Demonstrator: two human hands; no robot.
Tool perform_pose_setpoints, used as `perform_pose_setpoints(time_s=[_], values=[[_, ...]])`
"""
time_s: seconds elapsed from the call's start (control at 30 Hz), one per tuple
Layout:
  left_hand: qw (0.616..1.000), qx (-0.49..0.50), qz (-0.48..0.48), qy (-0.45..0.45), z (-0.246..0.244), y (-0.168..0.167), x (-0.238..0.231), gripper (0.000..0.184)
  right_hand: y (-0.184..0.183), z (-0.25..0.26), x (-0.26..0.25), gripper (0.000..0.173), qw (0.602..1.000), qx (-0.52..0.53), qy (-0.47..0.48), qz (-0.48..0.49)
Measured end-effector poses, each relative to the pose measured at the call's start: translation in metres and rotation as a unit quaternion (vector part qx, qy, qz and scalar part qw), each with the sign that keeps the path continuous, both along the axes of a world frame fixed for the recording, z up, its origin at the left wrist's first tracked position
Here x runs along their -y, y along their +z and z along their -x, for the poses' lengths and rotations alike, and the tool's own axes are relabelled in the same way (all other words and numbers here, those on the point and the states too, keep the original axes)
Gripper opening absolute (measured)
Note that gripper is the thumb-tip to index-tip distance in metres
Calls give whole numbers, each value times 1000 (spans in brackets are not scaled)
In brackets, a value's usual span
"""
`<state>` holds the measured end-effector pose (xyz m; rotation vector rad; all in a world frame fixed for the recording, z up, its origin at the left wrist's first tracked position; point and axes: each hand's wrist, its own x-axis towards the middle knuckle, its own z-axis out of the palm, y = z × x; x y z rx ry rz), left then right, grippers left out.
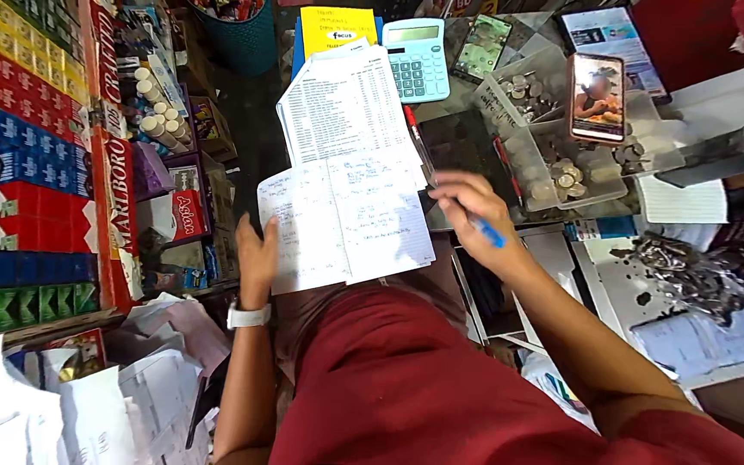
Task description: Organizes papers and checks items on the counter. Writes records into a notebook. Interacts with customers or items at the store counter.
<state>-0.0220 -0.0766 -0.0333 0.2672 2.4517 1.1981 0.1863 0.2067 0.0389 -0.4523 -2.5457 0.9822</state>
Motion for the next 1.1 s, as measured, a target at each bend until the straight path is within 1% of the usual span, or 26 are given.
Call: perform_pose_setpoints(time_s=[0.03,0.07,0.1,0.13,0.17,0.2,0.23,0.27,0.33,0.4,0.47,0.57,0.63,0.7,0.8,0.87,0.9,0.97,1.03,1.1], values=[[995,91,-21,35,3,0,8,62,2,-13,8,29,999,49,-11,21],[982,167,-58,66,4,1,15,53,1,-24,14,31,993,105,-24,52],[963,225,-117,92,4,5,21,44,-2,-33,17,32,983,164,-38,76],[938,263,-197,106,2,11,27,33,-9,-40,20,33,973,207,-54,90],[917,282,-266,95,-1,19,33,27,-15,-45,21,33,964,235,-72,102],[907,280,-306,72,-4,28,36,26,-21,-48,23,36,956,253,-89,120],[908,264,-323,46,-8,38,36,27,-26,-50,25,38,950,259,-105,142],[915,240,-324,18,-12,48,33,26,-29,-49,28,38,944,254,-120,171],[932,184,-311,-34,-21,67,20,24,-32,-47,35,34,941,212,-150,219],[940,130,-307,-79,-32,83,-1,20,-30,-44,39,29,945,166,-166,228],[938,101,-310,-117,-45,90,-24,17,-25,-40,40,27,947,147,-163,236],[937,80,-298,-160,-60,82,-60,13,-15,-34,40,26,931,161,-133,299],[941,74,-291,-157,-67,68,-83,8,-14,-32,41,24,921,169,-116,333],[941,95,-295,-133,-71,53,-100,3,-15,-31,44,22,912,183,-110,350],[937,132,-310,-91,-78,39,-113,6,-16,-32,48,24,900,193,-103,377],[938,136,-307,-85,-83,36,-116,15,-18,-34,51,24,896,186,-103,390],[940,133,-302,-84,-85,35,-116,20,-19,-34,52,23,896,183,-102,393],[942,129,-300,-81,-86,34,-114,24,-20,-35,50,23,904,186,-94,374],[940,134,-304,-73,-84,35,-110,27,-16,-36,41,26,927,180,-106,313],[940,126,-309,-75,-83,36,-106,27,-2,-39,19,29,948,137,-174,227]])
